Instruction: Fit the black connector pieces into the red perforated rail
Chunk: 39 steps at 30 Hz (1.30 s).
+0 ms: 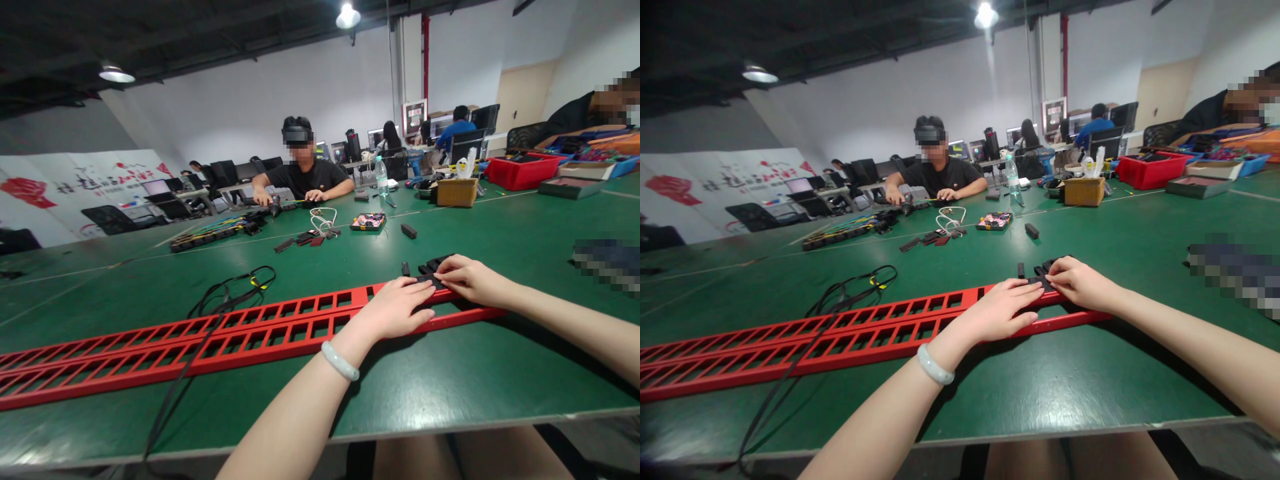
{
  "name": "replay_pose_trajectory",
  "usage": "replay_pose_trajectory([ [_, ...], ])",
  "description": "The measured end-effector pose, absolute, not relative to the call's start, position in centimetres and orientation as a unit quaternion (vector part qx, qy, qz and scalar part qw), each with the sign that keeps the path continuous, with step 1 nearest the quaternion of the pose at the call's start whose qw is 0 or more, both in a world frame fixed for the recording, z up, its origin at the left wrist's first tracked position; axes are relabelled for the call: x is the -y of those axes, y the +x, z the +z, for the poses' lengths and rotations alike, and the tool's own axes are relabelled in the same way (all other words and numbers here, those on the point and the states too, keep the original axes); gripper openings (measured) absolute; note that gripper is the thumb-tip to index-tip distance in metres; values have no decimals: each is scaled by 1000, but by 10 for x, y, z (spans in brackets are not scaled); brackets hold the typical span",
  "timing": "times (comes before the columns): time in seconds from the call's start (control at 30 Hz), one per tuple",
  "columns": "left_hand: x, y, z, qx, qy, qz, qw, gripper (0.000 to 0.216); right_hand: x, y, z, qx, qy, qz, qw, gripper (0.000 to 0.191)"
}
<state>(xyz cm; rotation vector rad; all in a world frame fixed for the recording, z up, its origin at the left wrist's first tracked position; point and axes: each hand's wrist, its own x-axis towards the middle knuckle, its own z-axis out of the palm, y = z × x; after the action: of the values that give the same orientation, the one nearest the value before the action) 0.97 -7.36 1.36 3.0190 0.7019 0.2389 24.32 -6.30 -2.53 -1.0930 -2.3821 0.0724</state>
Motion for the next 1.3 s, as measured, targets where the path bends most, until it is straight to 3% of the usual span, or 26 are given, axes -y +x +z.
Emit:
replay_pose_trajectory([
  [0.3,74,8,15,-231,970,77,19,43,50,231,-11,863,-404,-55,298,30],
  [0.57,73,7,14,-232,969,80,22,42,2,193,8,901,-405,40,152,40],
  [0.7,73,6,15,-232,969,78,22,42,-5,184,2,892,-428,59,136,30],
  [0.9,74,6,16,-232,970,70,16,43,-2,188,2,883,-432,61,174,29],
  [1.13,72,5,13,-230,969,85,14,42,31,224,-2,839,-411,62,351,34],
  [1.3,72,5,16,-232,968,87,27,41,56,251,-8,839,-406,67,355,36],
])
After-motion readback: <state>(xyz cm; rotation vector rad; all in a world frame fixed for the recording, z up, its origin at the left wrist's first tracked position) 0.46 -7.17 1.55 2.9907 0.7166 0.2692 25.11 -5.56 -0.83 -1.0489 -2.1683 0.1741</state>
